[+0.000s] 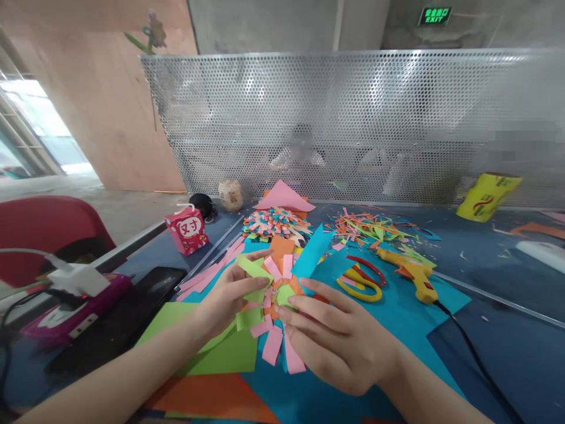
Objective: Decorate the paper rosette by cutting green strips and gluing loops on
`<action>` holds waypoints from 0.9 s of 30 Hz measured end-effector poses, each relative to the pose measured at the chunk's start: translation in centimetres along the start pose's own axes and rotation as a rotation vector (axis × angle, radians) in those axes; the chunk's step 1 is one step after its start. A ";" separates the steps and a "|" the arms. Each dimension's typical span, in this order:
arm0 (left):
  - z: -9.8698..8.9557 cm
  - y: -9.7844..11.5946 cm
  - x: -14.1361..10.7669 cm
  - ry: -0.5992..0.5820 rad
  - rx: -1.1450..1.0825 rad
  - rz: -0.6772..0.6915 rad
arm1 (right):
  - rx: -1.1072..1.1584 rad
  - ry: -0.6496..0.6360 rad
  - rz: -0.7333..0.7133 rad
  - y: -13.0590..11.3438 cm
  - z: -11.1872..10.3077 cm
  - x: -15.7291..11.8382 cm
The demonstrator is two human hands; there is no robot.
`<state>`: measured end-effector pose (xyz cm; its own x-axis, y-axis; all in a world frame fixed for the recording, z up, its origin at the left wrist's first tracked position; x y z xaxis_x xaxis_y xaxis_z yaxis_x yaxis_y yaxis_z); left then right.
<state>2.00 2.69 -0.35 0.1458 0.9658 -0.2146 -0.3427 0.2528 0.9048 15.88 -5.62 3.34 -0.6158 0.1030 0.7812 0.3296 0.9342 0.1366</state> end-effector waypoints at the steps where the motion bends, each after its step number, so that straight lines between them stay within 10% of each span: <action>1: 0.0 0.0 0.0 -0.002 0.003 0.001 | 0.001 0.014 0.001 0.0 -0.1 0.0; 21: -0.1 -0.3 0.0 -0.005 0.077 0.041 | -0.155 -0.011 -0.124 -0.5 0.2 0.1; 27: 0.1 -0.4 0.2 -0.122 -0.223 -0.152 | 0.014 0.244 0.319 2.7 -0.9 -0.3</action>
<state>2.26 2.78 -0.67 0.3166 0.9051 -0.2839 -0.5016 0.4138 0.7597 17.65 -3.49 4.01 -0.2952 0.3064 0.9050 0.4662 0.8730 -0.1435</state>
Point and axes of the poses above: each hand's wrist, its own x-axis towards the middle knuckle, its own z-axis out of the palm, y = z × x, the point moved 6 cm from there along x, towards the middle knuckle, and after that the axes turned 11 degrees about y, right-handed, at the moved point
